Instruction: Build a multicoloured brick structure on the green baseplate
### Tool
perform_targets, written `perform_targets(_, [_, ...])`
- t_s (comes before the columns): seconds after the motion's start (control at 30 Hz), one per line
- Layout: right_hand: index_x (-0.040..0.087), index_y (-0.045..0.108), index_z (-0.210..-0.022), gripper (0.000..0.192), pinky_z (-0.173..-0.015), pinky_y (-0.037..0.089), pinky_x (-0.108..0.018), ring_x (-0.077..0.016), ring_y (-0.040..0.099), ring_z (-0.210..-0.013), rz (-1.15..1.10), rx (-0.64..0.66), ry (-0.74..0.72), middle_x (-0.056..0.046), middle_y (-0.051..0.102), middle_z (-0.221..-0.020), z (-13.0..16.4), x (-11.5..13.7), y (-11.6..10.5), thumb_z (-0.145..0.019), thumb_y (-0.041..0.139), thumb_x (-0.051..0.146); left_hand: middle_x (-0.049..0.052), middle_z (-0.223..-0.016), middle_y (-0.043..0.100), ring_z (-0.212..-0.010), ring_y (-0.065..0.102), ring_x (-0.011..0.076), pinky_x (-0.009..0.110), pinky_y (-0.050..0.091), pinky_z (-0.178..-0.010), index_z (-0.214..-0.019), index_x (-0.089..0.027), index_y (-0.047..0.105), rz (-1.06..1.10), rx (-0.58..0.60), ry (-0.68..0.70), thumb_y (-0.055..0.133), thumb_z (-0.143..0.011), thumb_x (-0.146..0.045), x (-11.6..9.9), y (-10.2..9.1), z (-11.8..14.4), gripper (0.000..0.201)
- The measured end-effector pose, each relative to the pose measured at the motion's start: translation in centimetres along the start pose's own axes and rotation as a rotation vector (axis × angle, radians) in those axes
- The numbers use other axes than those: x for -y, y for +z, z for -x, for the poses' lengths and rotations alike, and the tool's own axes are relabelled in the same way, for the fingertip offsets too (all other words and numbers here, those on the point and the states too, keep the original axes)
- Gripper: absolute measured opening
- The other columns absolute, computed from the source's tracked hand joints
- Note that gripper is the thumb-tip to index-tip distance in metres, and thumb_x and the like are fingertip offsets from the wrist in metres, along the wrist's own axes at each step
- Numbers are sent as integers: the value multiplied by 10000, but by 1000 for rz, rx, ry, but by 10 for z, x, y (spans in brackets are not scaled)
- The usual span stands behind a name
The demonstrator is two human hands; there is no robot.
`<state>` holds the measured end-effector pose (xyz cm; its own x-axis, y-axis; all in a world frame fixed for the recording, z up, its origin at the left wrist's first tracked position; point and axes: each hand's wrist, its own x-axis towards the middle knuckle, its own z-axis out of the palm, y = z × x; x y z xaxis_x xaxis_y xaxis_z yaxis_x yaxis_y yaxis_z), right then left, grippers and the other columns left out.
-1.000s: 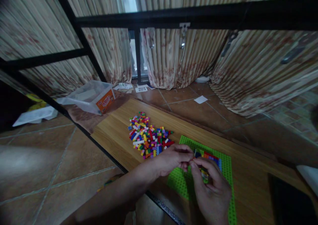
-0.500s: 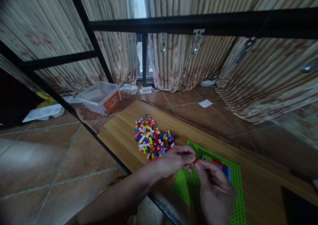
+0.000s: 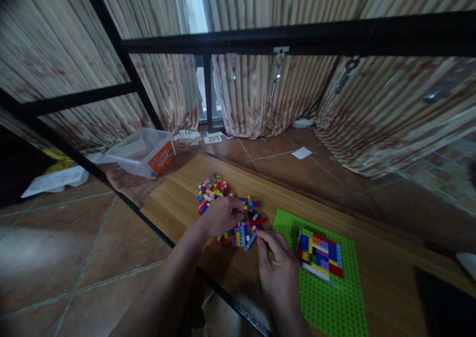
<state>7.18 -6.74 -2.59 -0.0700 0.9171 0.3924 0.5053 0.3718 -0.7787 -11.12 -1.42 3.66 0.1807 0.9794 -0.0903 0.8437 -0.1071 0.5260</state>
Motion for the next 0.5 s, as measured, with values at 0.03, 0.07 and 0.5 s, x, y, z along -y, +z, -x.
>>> perform_targets(0.03, [230,709,-984,213,-825,536,-324,-191,676,-916,7,17,4,-51,712,-981,0,-1,2,-915,525,314,49,-812,716,-746,629,170,246,455,-708,-851,-183,744,3,8,0,536,-744,-147,2,0,0,236])
perform_targets(0.07, [231,701,-1035,228,-841,539,-325,-191,675,-944,10,44,5,-54,709,-1023,0,-2,3,-916,519,302,50,-833,723,-765,635,171,245,462,-724,-875,-180,749,10,13,0,547,-731,-133,4,0,-1,252])
perform_targets(0.5, [235,662,-1114,255,-943,521,-366,-204,641,-1089,51,79,-9,-70,680,-1157,5,-1,2,-939,482,279,55,-859,735,-767,634,172,244,448,-682,-945,-125,739,93,-227,-341,589,-760,-165,63,-39,10,242])
